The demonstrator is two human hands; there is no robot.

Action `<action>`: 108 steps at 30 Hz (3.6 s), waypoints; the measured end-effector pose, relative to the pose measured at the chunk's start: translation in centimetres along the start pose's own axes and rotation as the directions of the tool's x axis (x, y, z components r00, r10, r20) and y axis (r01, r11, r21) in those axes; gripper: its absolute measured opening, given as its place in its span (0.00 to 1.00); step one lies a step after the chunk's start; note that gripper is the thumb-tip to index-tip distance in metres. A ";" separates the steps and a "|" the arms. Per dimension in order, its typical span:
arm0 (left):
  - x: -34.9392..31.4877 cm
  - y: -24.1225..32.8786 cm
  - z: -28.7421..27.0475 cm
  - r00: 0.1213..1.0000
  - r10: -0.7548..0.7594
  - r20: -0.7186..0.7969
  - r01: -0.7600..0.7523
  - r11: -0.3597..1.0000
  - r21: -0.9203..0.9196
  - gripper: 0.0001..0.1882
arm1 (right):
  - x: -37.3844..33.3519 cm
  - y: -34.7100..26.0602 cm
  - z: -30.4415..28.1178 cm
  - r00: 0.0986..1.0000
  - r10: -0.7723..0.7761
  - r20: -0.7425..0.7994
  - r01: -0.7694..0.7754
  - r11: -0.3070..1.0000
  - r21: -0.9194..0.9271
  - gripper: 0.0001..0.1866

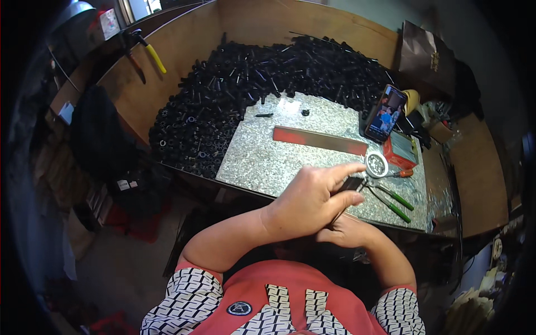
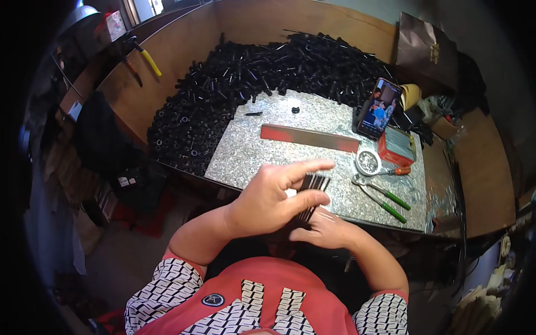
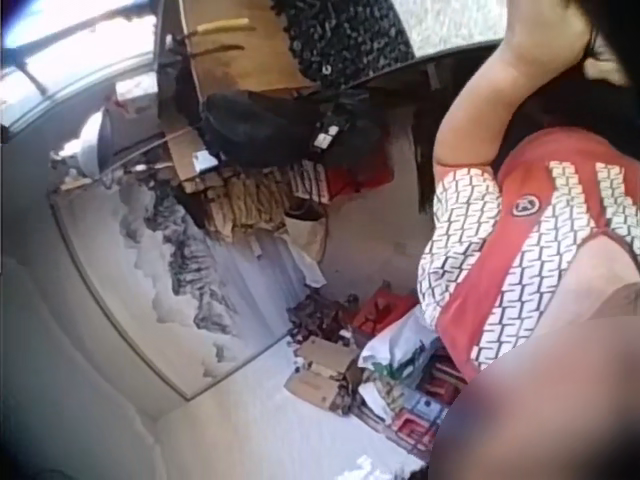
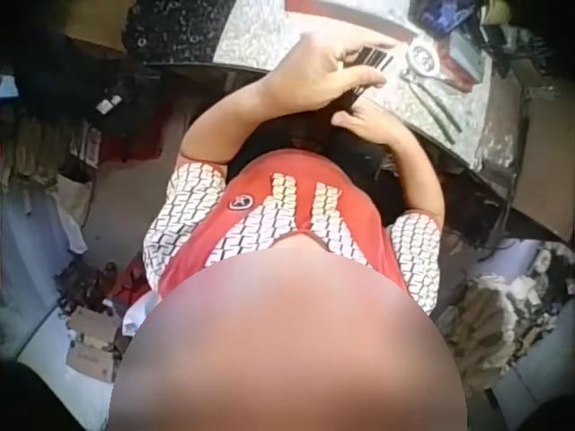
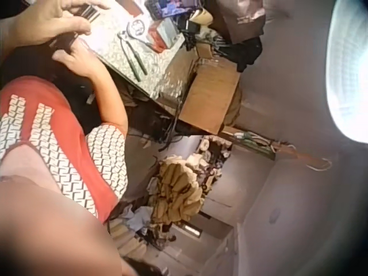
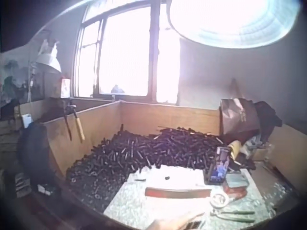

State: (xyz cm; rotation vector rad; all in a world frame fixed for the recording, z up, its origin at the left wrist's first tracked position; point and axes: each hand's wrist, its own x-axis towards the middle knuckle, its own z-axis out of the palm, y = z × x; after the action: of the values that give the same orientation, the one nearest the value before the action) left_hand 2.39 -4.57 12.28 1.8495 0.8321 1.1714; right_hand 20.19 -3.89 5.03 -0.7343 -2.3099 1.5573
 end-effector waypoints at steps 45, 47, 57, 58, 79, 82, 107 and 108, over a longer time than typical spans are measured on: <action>2.3 -17.7 -11.6 0.783 -0.246 -0.571 0.202 0.969 -0.142 0.08 | 2.0 4.4 2.9 0.807 0.175 -0.564 0.015 0.949 0.316 0.13; 1.6 -16.0 -8.1 0.834 -0.286 -0.472 0.155 0.942 -0.297 0.08 | 2.1 3.6 2.7 0.813 0.192 -0.549 -0.012 0.949 0.314 0.13; 0.5 -13.5 0.8 0.847 -0.417 -0.329 0.180 0.807 -0.562 0.10 | 2.9 3.7 3.1 0.859 0.181 -0.479 -0.004 0.938 0.347 0.09; 0.5 -13.4 0.8 0.848 -0.421 -0.321 0.199 0.815 -0.544 0.11 | 2.9 3.6 3.1 0.855 0.203 -0.477 -0.021 0.933 0.360 0.09; -2.8 -12.5 -1.5 0.873 -0.487 0.004 0.271 0.481 -0.834 0.18 | 3.1 3.8 2.9 0.859 0.220 -0.463 0.011 0.896 0.445 0.13; -2.7 -12.3 -1.2 0.872 -0.488 -0.014 0.252 0.475 -0.843 0.18 | 3.2 3.8 2.9 0.866 0.217 -0.451 -0.011 0.909 0.416 0.13; -2.5 -12.7 -1.0 0.876 -0.482 0.010 0.248 0.433 -0.867 0.18 | 3.3 4.1 2.8 0.870 0.211 -0.446 -0.034 0.928 0.372 0.11; -2.6 -12.8 -1.1 0.876 -0.483 0.010 0.249 0.433 -0.866 0.18 | 3.3 4.1 2.8 0.870 0.210 -0.446 -0.033 0.927 0.373 0.11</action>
State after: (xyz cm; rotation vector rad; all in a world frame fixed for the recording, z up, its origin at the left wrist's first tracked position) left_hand -1.01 -0.27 0.43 0.6439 0.5620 1.2011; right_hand 17.15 -3.12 -0.08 -1.0459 -1.5974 1.5636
